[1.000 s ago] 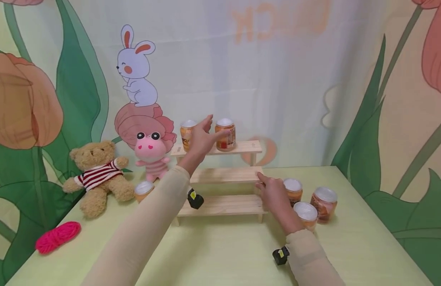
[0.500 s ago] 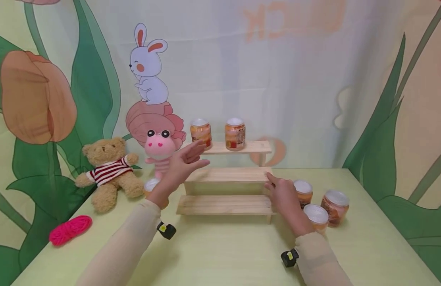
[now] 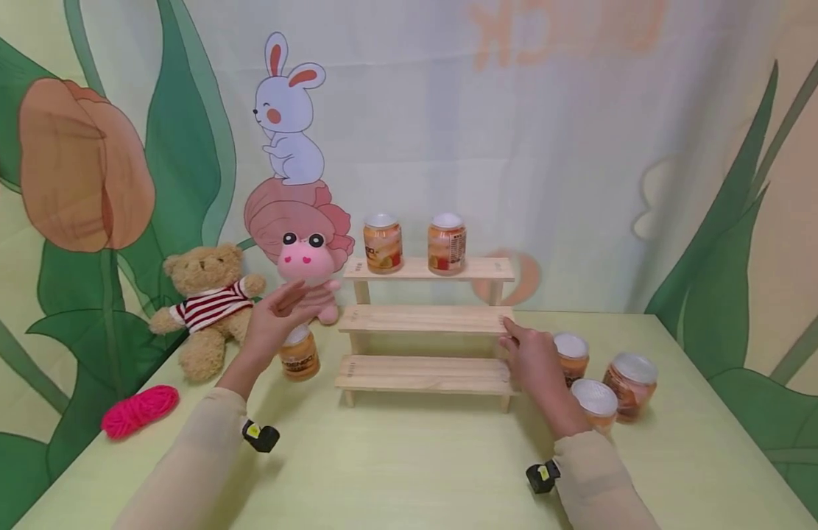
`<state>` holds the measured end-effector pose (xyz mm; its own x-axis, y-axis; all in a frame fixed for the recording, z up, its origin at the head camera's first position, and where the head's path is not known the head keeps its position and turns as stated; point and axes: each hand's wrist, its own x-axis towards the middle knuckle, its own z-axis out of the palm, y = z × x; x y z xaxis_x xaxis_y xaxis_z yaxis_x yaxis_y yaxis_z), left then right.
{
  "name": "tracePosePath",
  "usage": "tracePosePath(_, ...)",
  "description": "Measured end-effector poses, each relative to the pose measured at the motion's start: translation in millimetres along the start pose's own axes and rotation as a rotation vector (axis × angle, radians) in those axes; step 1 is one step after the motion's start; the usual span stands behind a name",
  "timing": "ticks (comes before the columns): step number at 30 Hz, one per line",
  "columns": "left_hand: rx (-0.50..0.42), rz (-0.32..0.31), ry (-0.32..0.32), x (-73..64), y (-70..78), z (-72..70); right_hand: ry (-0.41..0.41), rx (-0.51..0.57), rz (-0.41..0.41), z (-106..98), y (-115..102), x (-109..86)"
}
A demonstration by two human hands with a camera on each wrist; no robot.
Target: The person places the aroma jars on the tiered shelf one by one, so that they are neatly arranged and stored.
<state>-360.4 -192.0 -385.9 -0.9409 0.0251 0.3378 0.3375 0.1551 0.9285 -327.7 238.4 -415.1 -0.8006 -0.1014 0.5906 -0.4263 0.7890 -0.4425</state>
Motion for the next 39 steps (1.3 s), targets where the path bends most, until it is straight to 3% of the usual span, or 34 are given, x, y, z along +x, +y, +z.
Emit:
tracePosePath(6, 0.031, -0.090, 0.011, -11.8, -23.2, -20.4, -0.044, 0.022, 0.019, 1.5, -3.5, -0.1)
tracePosePath(16, 0.064, -0.180, 0.001, -9.4, -38.3, -25.8, -0.023, -0.002, 0.014, -3.1, -3.2, 2.9)
tracePosePath(22, 0.025, -0.239, -0.005, -15.1, -53.9, -30.2, -0.029, 0.000, 0.021, -2.8, -3.0, 1.1)
tracePosePath(29, -0.005, -0.240, -0.010, -21.0, -68.3, -29.8, -0.019, 0.000, 0.029, -1.1, -0.8, -1.6)
tracePosePath(39, -0.035, -0.250, 0.020, -20.1, -71.5, -27.4, -0.010, -0.008, 0.028, -1.8, -0.4, -1.2)
